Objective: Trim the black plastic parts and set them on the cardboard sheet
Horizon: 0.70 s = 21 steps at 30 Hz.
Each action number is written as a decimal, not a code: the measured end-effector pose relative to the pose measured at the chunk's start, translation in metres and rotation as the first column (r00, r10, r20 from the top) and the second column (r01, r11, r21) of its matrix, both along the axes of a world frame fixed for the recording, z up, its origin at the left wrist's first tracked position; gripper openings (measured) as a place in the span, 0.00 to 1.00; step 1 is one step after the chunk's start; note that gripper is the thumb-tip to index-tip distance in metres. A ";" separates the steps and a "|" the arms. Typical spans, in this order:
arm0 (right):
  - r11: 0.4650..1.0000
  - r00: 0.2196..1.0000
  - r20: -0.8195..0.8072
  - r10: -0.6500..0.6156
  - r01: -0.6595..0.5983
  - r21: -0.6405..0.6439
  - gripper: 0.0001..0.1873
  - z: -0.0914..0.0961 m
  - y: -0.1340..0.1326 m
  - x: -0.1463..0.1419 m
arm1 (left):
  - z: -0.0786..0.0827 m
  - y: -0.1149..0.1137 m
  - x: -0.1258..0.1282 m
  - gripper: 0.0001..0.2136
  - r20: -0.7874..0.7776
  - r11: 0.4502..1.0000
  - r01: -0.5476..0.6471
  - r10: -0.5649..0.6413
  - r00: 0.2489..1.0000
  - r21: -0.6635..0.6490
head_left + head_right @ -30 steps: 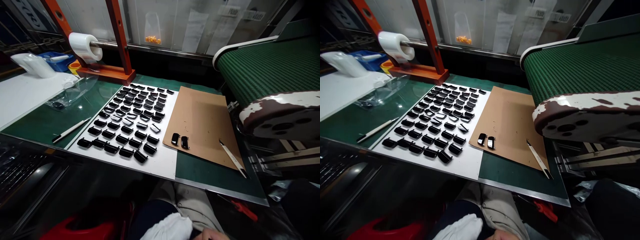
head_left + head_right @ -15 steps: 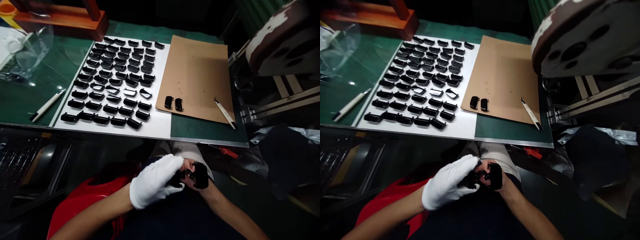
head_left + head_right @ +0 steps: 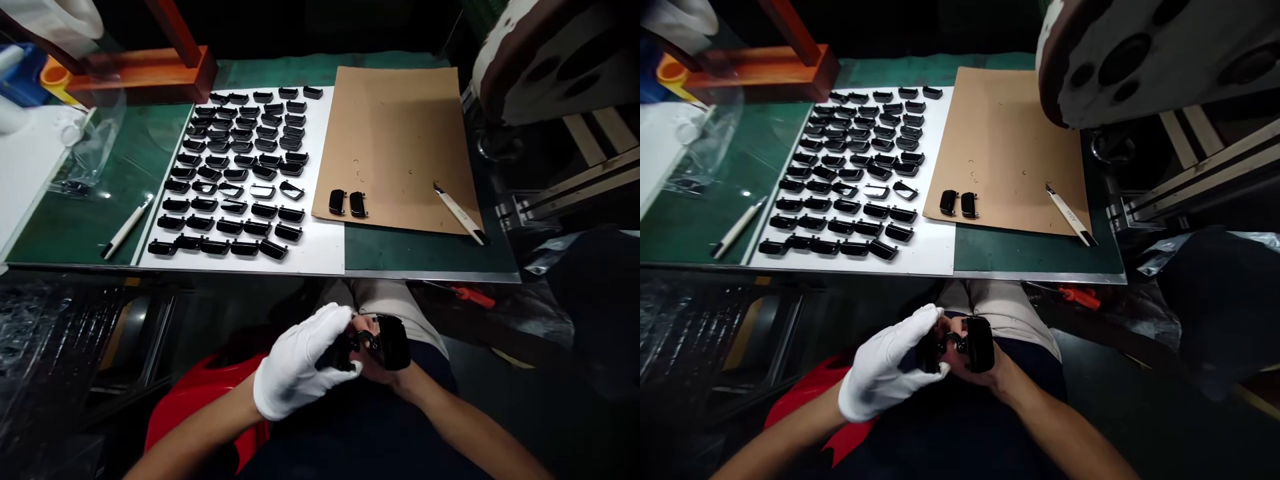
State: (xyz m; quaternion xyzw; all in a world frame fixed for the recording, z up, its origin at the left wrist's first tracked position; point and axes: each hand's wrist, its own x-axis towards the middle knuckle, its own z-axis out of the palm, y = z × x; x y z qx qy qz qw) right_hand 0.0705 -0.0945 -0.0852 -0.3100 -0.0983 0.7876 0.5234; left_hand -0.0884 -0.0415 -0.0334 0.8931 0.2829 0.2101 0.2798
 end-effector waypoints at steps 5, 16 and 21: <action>0.999 0.989 0.143 0.046 -0.042 -0.027 0.11 0.011 0.005 0.019 | -0.007 0.009 -0.010 0.28 -0.068 0.997 0.045 -0.041 0.997 0.068; 0.975 0.838 0.531 0.129 -0.205 0.087 0.11 0.043 -0.006 0.038 | 0.004 0.009 -0.015 0.30 -0.072 0.984 0.162 -0.157 0.985 0.074; 0.854 0.480 0.847 -0.230 -0.318 0.412 0.10 0.056 -0.009 0.047 | 0.011 0.009 -0.012 0.29 -0.051 0.987 0.156 -0.154 0.987 0.041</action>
